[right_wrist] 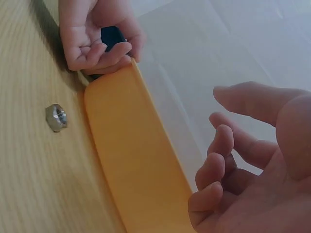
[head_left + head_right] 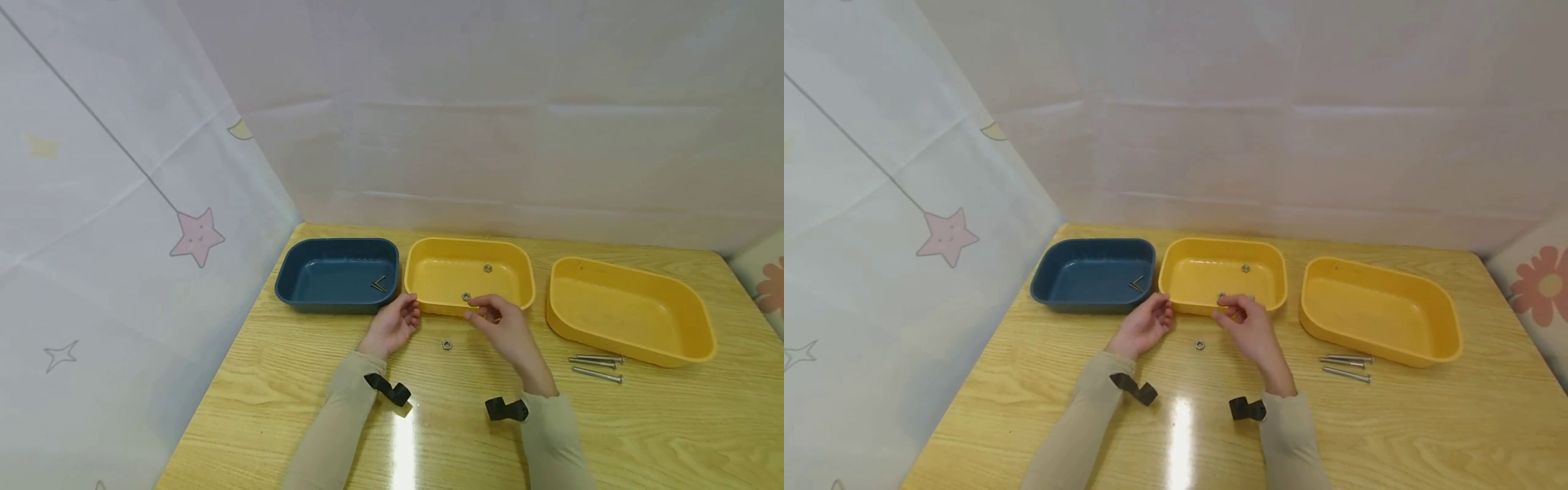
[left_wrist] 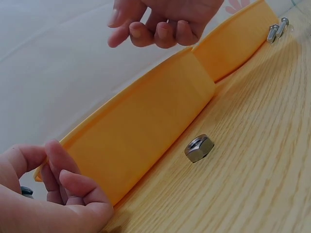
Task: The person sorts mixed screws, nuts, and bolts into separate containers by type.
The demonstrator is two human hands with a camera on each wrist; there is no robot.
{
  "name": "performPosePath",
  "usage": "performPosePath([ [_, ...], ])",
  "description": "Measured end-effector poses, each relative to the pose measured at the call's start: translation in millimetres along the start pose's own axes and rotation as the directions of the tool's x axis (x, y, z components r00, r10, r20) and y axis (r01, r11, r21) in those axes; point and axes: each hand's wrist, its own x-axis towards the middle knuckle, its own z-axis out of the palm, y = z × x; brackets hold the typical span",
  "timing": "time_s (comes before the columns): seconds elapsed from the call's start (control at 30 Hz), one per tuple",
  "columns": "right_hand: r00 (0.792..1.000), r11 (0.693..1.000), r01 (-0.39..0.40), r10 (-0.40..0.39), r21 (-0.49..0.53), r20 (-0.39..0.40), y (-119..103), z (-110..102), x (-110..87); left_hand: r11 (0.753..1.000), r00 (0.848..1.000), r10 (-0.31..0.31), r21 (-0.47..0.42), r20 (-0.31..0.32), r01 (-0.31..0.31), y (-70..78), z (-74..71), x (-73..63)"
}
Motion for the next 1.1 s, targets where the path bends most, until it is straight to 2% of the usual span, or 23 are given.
performPosePath([
  [0.1, 0.999, 0.999, -0.028, 0.026, 0.045, 0.044, 4, 4, -2.2, 1.0, 1.0, 0.002, 0.002, -0.003, -0.002, -0.2, -0.1, 0.1],
  [0.23, 0.995, 0.998, -0.05, 0.045, 0.047, 0.093, 13, 13, -2.4, 1.0, 1.0, 0.005, 0.002, -0.005, -0.005, -0.2, 0.1, -0.4],
  [0.53, 0.985, 0.997, -0.049, 0.059, -0.067, 0.161, 27, 33, -2.0, 1.0, 1.0, 0.006, 0.003, -0.002, -0.006, -0.6, 0.3, -0.5],
  [0.67, 0.984, 0.994, -0.036, 0.054, -0.108, 0.168, 32, 40, -1.5, 1.0, 1.0, 0.013, 0.011, -0.011, -0.013, -1.7, 1.2, -0.5],
  [0.87, 0.983, 0.988, -0.076, 0.096, -0.133, 0.156, 34, 46, 0.1, 1.0, 1.0, 0.02, 0.014, -0.02, -0.02, -2.3, 2.2, -0.3],
  [1.1, 0.987, 0.979, -0.047, 0.076, -0.199, 0.14, 31, 49, 1.1, 1.0, 1.0, 0.014, 0.007, -0.012, -0.014, -1.4, 2.2, -0.5],
])
